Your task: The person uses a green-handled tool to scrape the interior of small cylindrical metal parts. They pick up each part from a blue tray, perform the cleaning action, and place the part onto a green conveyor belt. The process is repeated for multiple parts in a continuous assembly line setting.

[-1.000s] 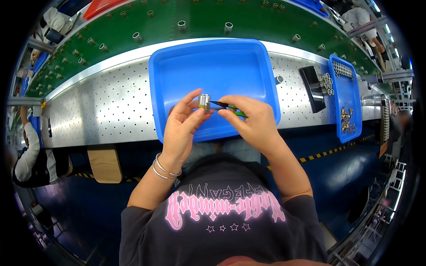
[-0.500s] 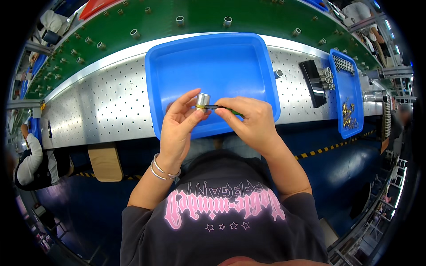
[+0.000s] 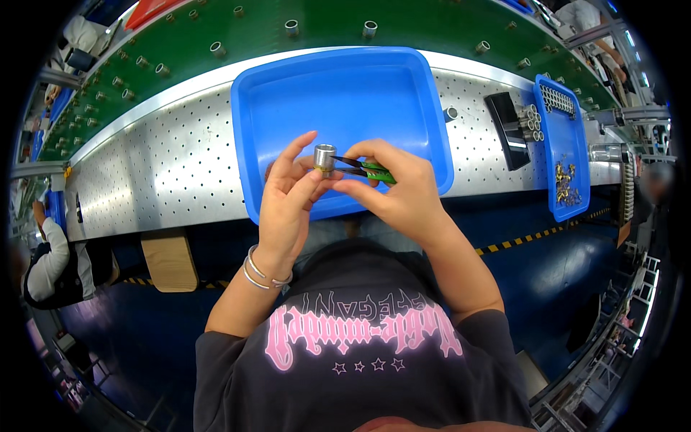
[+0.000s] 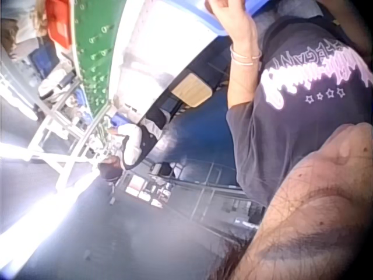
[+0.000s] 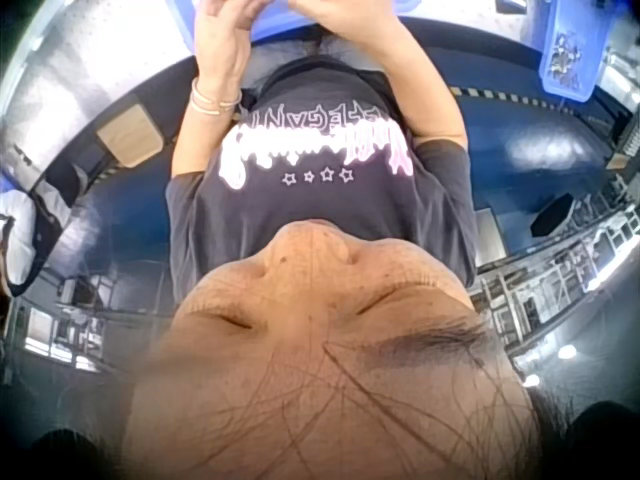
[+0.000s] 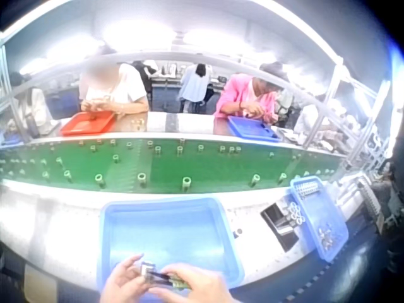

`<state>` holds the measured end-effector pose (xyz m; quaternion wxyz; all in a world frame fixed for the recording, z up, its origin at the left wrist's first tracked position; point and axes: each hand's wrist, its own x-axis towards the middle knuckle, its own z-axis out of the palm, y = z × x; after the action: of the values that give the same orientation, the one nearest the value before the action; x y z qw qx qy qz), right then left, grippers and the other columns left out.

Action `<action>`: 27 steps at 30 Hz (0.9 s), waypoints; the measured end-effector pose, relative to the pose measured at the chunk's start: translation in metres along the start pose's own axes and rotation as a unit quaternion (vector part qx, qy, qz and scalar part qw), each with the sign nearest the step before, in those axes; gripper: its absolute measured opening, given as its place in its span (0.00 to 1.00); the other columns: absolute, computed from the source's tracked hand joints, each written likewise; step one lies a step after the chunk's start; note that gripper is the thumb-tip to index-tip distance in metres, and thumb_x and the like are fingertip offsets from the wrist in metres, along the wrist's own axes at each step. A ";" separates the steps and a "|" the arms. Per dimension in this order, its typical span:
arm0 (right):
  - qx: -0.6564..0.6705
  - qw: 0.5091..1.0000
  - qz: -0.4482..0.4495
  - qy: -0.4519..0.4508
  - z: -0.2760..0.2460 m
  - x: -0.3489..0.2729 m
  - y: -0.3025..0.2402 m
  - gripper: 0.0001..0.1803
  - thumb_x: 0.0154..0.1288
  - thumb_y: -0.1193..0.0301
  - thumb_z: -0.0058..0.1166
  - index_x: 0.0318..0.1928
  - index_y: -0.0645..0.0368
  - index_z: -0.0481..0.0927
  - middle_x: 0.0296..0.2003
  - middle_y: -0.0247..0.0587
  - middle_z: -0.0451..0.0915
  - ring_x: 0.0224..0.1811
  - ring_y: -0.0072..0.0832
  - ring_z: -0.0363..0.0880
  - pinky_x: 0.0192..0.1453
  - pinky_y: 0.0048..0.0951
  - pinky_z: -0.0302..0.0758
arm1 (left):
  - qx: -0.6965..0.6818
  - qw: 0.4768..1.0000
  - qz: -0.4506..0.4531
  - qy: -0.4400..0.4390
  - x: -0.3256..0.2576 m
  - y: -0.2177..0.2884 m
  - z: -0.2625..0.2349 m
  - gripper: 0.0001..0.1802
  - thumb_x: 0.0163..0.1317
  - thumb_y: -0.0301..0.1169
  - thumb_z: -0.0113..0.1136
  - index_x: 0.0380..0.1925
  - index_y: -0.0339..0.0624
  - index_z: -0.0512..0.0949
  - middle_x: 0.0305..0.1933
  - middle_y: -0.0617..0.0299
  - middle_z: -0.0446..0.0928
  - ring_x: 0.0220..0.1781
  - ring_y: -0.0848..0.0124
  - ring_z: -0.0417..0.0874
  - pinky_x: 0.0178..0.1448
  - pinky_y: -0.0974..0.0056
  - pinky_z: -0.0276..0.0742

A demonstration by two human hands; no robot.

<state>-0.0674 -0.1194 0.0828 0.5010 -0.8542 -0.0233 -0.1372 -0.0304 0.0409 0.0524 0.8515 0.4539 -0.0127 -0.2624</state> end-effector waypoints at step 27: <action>0.011 0.998 -0.053 -0.013 0.004 0.007 0.015 0.09 0.48 0.79 0.56 0.33 0.60 0.77 0.37 0.39 0.79 0.36 0.37 0.80 0.37 0.29 0.76 | -0.040 0.997 -0.058 -0.022 0.002 0.001 -0.003 0.21 0.64 0.26 0.51 0.58 0.37 0.65 0.49 0.55 0.75 0.47 0.69 0.79 0.52 0.68 0.76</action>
<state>-0.0568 -0.1239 0.0702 0.5017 -0.8482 -0.0761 -0.1519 -0.0269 0.0428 0.0513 0.8517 0.4137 0.0059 -0.3216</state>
